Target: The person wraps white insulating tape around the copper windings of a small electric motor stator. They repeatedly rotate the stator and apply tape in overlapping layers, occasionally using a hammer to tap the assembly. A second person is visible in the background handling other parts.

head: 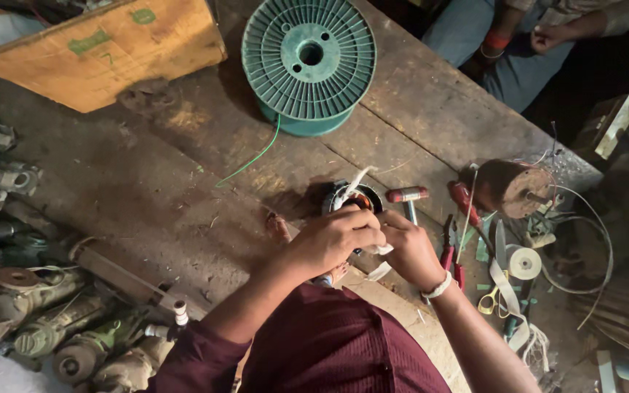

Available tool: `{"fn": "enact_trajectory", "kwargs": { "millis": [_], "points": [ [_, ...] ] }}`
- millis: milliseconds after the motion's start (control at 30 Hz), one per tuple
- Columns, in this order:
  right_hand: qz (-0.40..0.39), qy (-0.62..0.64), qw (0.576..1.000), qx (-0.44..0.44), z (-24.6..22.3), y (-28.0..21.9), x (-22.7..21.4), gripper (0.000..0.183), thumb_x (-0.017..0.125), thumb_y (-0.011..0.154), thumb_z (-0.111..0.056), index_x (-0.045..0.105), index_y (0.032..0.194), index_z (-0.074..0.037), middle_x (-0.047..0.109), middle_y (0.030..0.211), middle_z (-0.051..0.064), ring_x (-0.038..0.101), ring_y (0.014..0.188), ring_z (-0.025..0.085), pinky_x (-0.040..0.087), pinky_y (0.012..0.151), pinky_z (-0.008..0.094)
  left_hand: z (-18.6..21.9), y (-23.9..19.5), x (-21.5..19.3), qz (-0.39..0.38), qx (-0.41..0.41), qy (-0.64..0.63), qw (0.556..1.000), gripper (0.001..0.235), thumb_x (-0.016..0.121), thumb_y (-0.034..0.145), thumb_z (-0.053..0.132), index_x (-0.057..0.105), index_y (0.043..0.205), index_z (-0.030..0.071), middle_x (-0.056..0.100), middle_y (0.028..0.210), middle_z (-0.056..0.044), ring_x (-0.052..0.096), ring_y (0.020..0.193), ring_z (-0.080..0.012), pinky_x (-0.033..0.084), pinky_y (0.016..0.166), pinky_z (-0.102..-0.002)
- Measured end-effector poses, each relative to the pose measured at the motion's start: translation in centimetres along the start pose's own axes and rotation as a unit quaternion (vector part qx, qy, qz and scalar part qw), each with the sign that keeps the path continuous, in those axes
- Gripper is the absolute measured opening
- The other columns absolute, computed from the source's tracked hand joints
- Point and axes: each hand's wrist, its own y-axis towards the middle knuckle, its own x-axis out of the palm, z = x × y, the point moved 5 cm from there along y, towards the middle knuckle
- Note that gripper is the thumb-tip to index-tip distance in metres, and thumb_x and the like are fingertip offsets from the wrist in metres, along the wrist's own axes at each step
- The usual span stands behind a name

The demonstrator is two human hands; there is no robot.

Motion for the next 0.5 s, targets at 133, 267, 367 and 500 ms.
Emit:
{"fn": "enact_trajectory", "kwargs": {
  "millis": [133, 267, 367, 500],
  "points": [
    [0.061, 0.017, 0.998, 0.008, -0.7, -1.0, -0.1, 0.027, 0.080, 0.071, -0.005, 0.072, 0.097, -0.009, 0.069, 0.102, 0.007, 0.072, 0.093, 0.027, 0.057, 0.079, 0.037, -1.2, -1.3, -0.3, 0.035, -0.047, 0.054, 0.997, 0.022, 0.062, 0.090, 0.003, 0.068, 0.111, 0.006, 0.066, 0.112, -0.008, 0.064, 0.108, -0.0262, 0.052, 0.093, -0.037],
    [0.089, 0.036, 0.994, 0.049, -1.4, -1.8, 0.7, 0.024, 0.083, 0.073, -0.007, 0.073, 0.095, -0.008, 0.069, 0.099, 0.007, 0.071, 0.087, 0.025, 0.057, 0.073, 0.035, -1.4, -3.5, 0.8, 0.043, -0.050, 0.133, 0.989, 0.044, 0.071, 0.065, 0.013, 0.070, 0.109, 0.005, 0.066, 0.109, -0.011, 0.059, 0.105, -0.0298, 0.049, 0.092, -0.042],
    [0.086, 0.038, 0.995, 0.034, -1.5, -2.1, 1.0, 0.024, 0.079, 0.075, -0.004, 0.072, 0.097, -0.007, 0.069, 0.103, 0.008, 0.071, 0.090, 0.028, 0.056, 0.075, 0.035, -2.3, -4.2, 1.9, 0.082, -0.079, 0.093, 0.989, 0.022, 0.072, 0.084, 0.004, 0.068, 0.105, 0.009, 0.069, 0.111, -0.004, 0.062, 0.110, -0.0240, 0.051, 0.098, -0.037],
    [0.079, 0.031, 0.996, 0.030, -0.8, -2.1, 0.2, 0.026, 0.071, 0.079, 0.000, 0.067, 0.103, -0.006, 0.070, 0.105, 0.009, 0.072, 0.093, 0.030, 0.057, 0.078, 0.036, -2.7, -4.1, 3.4, 0.047, -0.025, 0.125, 0.991, 0.039, 0.071, 0.072, 0.005, 0.069, 0.111, 0.003, 0.068, 0.109, -0.010, 0.061, 0.110, -0.0293, 0.051, 0.096, -0.041]
  ]
}}
